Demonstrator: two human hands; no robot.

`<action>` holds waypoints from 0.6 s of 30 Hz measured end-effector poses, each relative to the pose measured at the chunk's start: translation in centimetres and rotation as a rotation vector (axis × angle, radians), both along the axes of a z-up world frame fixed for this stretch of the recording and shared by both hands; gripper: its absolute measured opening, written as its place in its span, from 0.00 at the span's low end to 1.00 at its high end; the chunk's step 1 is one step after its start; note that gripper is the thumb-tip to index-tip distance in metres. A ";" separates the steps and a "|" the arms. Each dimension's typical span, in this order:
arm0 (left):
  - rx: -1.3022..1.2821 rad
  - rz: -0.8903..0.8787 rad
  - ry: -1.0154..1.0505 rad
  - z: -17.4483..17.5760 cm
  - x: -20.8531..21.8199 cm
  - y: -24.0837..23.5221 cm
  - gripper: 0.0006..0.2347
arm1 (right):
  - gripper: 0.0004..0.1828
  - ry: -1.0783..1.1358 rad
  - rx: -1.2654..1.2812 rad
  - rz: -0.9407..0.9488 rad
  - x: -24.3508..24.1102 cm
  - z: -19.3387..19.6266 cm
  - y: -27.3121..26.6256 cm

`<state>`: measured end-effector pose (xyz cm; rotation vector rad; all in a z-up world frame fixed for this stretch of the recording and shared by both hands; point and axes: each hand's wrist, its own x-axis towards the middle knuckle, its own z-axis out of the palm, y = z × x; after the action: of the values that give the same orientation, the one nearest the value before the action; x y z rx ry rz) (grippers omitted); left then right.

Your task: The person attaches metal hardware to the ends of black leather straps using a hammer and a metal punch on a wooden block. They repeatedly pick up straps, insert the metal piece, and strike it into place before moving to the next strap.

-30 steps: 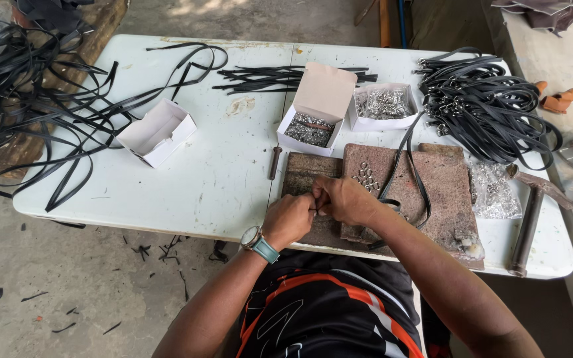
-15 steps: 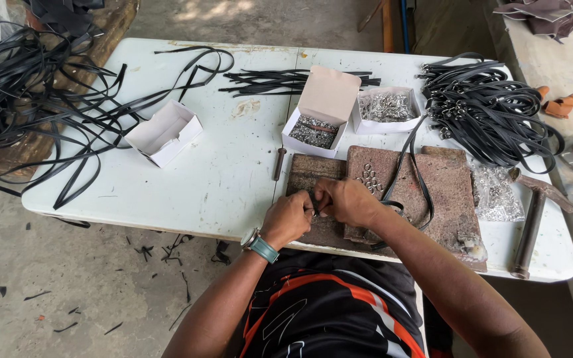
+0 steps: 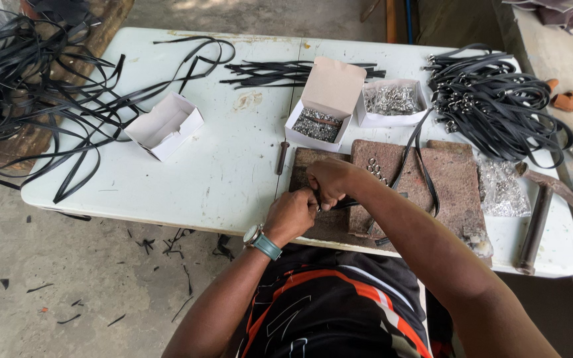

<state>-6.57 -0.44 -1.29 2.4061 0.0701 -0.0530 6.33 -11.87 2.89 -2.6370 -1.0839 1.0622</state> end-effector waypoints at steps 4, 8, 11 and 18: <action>-0.148 -0.034 -0.018 -0.3 1.4 2.0 0.05 | 0.27 0.087 -0.043 -0.088 -0.2 1.2 0.9; -0.051 0.245 -0.270 -0.6 5.9 5.4 0.07 | 0.24 -0.088 -0.083 -0.071 -2.8 2.1 -0.9; 0.226 0.176 -0.341 -2.0 8.8 7.0 0.12 | 0.28 -0.182 0.096 -0.095 -5.2 1.7 -3.3; -0.015 0.205 0.032 -2.6 9.4 8.7 0.09 | 0.33 -0.271 0.355 -0.086 -6.0 1.3 -5.4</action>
<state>2.87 8.27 -3.86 2.3705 0.3285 0.0033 0.29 -17.30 4.22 -2.5509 -1.0754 0.4511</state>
